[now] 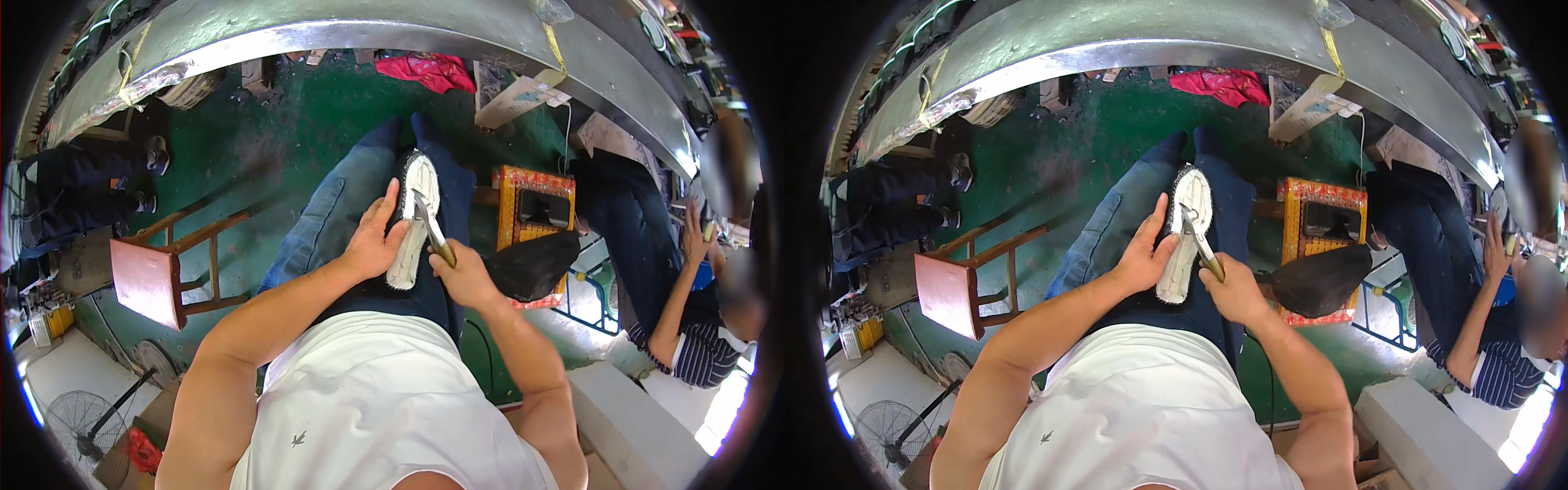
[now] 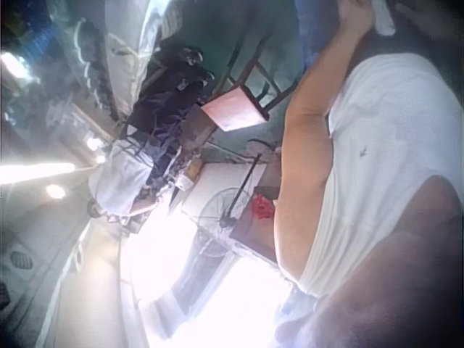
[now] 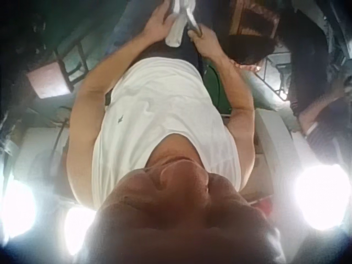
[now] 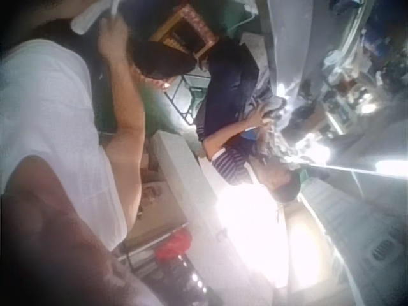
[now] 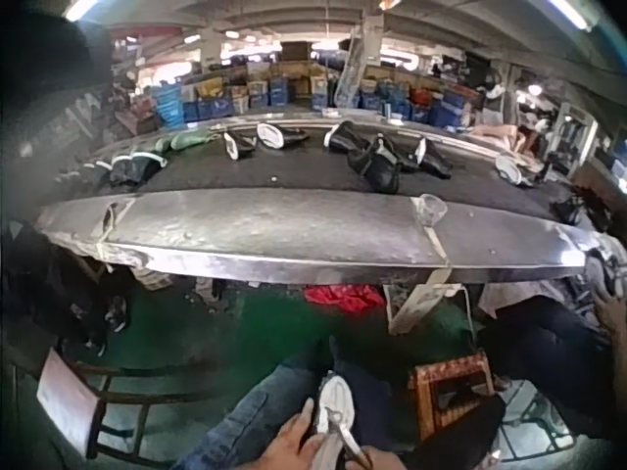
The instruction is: Manually lasting and trimming shoe uppers over lasts using pliers and a hammer at a conveyor station.
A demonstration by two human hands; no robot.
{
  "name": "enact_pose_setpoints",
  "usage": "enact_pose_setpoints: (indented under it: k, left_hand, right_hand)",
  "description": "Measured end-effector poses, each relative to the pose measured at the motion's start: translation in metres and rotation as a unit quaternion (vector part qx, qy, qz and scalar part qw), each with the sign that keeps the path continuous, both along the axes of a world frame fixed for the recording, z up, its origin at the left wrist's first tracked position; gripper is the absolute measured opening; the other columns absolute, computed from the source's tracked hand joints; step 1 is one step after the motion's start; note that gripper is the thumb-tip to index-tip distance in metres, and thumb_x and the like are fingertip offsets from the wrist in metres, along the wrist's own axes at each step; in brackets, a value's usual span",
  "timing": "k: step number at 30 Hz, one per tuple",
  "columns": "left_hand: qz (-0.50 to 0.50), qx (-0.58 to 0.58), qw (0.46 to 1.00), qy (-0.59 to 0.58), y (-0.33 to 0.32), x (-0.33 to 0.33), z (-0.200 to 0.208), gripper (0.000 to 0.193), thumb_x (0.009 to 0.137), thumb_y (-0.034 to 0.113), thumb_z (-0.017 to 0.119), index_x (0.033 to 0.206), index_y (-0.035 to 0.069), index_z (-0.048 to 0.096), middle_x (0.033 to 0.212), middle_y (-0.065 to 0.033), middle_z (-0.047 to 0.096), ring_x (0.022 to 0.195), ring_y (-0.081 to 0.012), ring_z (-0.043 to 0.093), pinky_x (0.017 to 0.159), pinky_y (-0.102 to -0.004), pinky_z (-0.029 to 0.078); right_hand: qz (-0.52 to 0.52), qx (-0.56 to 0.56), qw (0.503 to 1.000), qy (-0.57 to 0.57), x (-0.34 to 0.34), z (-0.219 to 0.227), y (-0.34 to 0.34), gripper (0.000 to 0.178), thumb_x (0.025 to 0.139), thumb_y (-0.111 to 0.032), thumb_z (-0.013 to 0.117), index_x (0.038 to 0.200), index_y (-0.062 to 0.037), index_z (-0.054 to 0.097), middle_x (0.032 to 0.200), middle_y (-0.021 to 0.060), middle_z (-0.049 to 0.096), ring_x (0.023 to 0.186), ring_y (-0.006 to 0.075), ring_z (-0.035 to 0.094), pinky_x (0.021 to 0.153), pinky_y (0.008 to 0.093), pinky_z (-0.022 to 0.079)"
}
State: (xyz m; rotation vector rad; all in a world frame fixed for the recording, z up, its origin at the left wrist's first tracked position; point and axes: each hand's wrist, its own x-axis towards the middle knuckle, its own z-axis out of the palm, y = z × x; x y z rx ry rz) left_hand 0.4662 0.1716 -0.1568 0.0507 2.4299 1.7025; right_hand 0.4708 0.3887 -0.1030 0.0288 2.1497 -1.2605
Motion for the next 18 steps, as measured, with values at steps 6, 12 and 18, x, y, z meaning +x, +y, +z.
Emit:
enact_pose_setpoints:
  k: [6, 12, 18]
  left_hand:
    - [-0.079, -0.134, 0.987, 0.04, 0.0, 0.001, 0.021, 0.067, 0.102, 0.02, 0.053, 0.162, 0.015, 0.023, 0.151, -0.0385, 0.033, 0.136, -0.0535, 0.041, 0.112, -0.045, 0.04]
    - [-0.106, -0.218, 0.97, -0.017, 0.008, -0.004, 0.046, 0.059, 0.102, 0.026, 0.048, 0.159, 0.028, 0.031, 0.149, -0.0437, 0.031, 0.125, -0.0571, 0.05, 0.103, -0.0511, 0.048]
    - [-0.135, -0.254, 0.957, -0.035, 0.015, -0.013, 0.055, 0.054, 0.103, 0.031, 0.043, 0.157, 0.031, 0.033, 0.148, -0.0454, 0.031, 0.117, -0.0564, 0.057, 0.101, -0.0521, 0.049]
  right_hand:
    - [-0.037, -0.022, 0.999, 0.007, 0.011, -0.013, 0.007, 0.027, 0.096, -0.021, 0.066, 0.112, 0.0002, 0.064, 0.076, 0.0071, 0.065, 0.069, 0.0173, 0.061, 0.064, 0.0349, 0.05]
    - [-0.042, -0.159, 0.931, -0.327, -0.024, 0.027, 0.062, 0.028, 0.102, -0.021, 0.059, 0.119, 0.0009, 0.061, 0.099, 0.007, 0.066, 0.086, 0.0146, 0.067, 0.06, 0.0309, 0.058]
    - [-0.023, -0.087, 0.996, 0.018, -0.041, 0.02, 0.031, 0.041, 0.108, -0.035, 0.046, 0.109, 0.0035, 0.061, 0.09, 0.0104, 0.068, 0.078, 0.0177, 0.067, 0.063, 0.0355, 0.054]
